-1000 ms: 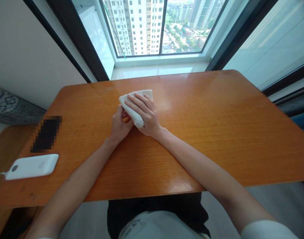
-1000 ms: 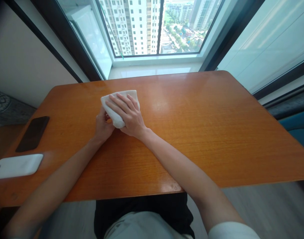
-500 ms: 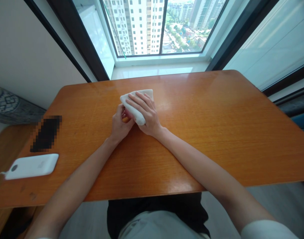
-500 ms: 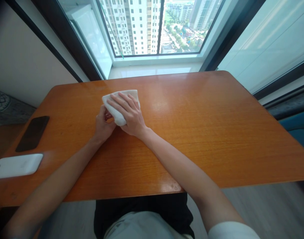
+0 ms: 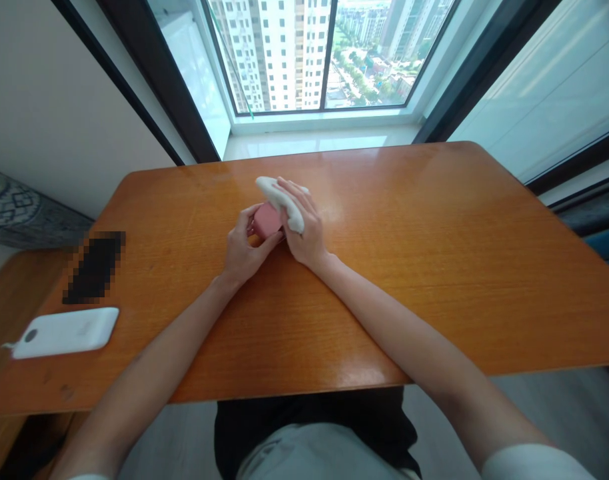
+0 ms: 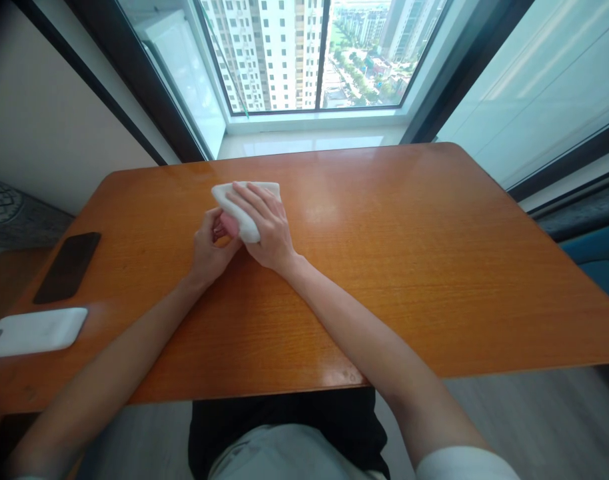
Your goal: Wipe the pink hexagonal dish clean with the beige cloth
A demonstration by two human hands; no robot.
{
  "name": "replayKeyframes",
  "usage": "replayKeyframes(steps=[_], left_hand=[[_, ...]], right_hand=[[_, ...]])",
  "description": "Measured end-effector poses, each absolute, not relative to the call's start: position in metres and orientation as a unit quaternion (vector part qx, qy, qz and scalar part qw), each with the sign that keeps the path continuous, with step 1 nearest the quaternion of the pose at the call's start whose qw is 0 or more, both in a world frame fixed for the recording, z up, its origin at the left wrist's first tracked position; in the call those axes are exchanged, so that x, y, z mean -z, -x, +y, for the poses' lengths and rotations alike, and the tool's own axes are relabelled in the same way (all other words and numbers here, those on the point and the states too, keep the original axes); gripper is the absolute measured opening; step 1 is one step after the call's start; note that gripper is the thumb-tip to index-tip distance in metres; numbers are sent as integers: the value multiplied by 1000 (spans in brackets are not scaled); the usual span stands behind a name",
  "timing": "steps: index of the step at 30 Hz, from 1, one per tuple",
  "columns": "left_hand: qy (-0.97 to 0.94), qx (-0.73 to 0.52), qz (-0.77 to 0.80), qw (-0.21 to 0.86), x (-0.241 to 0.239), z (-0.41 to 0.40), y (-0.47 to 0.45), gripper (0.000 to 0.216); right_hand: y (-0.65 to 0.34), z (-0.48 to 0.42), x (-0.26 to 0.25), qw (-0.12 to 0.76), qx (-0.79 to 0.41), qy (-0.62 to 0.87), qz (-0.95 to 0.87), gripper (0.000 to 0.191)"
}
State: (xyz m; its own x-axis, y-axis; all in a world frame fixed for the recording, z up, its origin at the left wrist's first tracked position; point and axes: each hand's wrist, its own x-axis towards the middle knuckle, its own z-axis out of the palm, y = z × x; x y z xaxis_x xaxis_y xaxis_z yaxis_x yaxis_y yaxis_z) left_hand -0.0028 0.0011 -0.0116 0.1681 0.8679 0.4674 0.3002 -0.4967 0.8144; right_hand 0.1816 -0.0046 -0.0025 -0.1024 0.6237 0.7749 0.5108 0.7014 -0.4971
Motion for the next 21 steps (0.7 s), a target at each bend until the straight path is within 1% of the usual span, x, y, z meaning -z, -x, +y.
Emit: replayKeyframes(steps=[2,4,6,9,11,13,16,18,19,21], left_hand=[[-714,-494,412,277,7,-2,0,70],[-718,-490,411,275,4,-3,-1,72],[-717,-493,411,273,5,-2,1,70],[-717,-488,418,273,13,1,6,55],[-717,-483,424,271,16,3,7,48],[-715,-487,423,270,15,3,6,55],[-712,-493,417,276,8,0,1,70],[-713,-493,415,278,5,-2,-1,72],[-713,-493,413,279,5,-2,-1,72],[-715,-495,407,281,7,-1,1,70]], right_hand=[[-184,7,11,604,-96,449,-651,51],[-186,11,15,629,-114,470,-609,52],[-187,5,11,601,-89,434,-665,53],[-183,-14,-4,512,-28,339,-789,56],[-180,-20,-10,484,-13,321,-814,56],[-179,-15,-8,501,-23,352,-790,53],[-182,3,6,579,-77,435,-685,50],[-186,11,14,616,-97,471,-624,52],[-187,12,15,619,-90,473,-621,52],[-188,5,11,591,-48,442,-673,53]])
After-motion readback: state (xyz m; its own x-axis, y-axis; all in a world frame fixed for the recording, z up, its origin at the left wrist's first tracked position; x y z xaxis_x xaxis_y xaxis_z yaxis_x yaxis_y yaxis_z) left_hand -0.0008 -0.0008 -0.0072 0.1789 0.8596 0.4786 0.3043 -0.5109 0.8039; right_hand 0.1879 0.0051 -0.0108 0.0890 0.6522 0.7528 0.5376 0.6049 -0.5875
